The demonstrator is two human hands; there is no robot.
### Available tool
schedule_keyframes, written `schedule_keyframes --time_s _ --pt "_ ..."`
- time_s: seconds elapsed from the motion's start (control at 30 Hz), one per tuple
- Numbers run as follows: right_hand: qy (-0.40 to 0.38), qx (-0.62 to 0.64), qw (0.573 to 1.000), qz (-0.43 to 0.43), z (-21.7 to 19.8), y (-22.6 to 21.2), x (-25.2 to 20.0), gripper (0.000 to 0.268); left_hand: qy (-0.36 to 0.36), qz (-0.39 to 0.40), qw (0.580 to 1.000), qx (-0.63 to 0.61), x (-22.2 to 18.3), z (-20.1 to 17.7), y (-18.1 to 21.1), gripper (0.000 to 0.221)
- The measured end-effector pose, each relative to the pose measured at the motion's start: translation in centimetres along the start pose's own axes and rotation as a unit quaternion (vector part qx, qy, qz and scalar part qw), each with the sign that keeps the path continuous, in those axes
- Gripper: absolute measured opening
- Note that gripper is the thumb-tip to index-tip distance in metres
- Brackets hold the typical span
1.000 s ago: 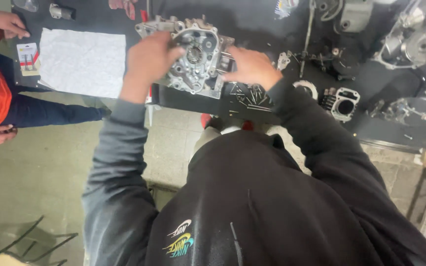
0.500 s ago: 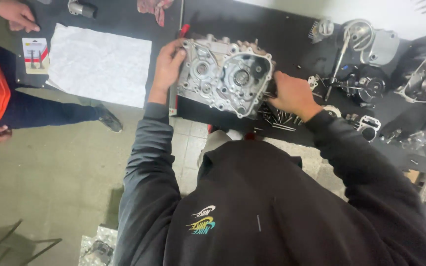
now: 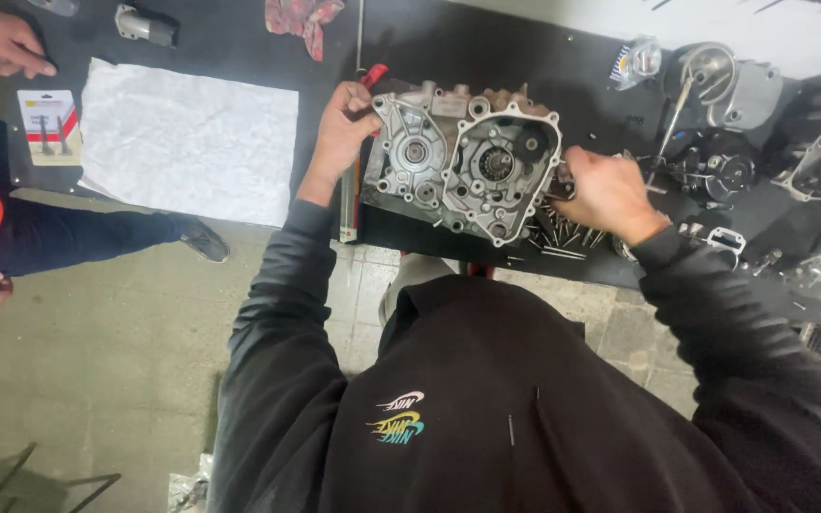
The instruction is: The person uses a metal file to scrape and clean the surface of a disassembled engine casing on a workbench. After filing, they wipe the casing with a cloth to remove debris. The person then moves to the floor to briefly inspect a motorcycle tire held by another individual.
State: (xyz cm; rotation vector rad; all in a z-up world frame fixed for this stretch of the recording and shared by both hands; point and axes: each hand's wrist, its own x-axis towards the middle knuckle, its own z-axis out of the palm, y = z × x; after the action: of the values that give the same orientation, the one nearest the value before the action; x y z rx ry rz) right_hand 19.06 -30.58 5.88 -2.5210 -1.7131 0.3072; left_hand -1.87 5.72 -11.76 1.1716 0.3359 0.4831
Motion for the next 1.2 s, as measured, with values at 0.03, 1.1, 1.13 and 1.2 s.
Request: schedule_keyframes --time_s 0.03,1.1,1.13,1.2 --pt "-0.016 -0.005 1.000 0.002 -0.7 -0.1 0.0 0.048 0.003 0.035 0.999 0.009 0.1 -0.5 -1.0 0.035" --pt "-0.312 0.318 0.895 -0.006 -3.1 4.5 1.7 0.052 0.169 -0.126 0.928 0.307 -6.8 5.7 9.1 0.054" --pt "-0.333 0.328 0.884 0.008 -2.3 4.4 1.9 0.054 0.170 -0.130 0.925 0.315 -7.0 5.1 8.0 0.055" --pt "-0.355 0.338 0.871 0.026 -0.6 4.6 1.8 0.055 0.167 -0.137 0.922 0.321 -7.6 5.0 6.4 0.056"
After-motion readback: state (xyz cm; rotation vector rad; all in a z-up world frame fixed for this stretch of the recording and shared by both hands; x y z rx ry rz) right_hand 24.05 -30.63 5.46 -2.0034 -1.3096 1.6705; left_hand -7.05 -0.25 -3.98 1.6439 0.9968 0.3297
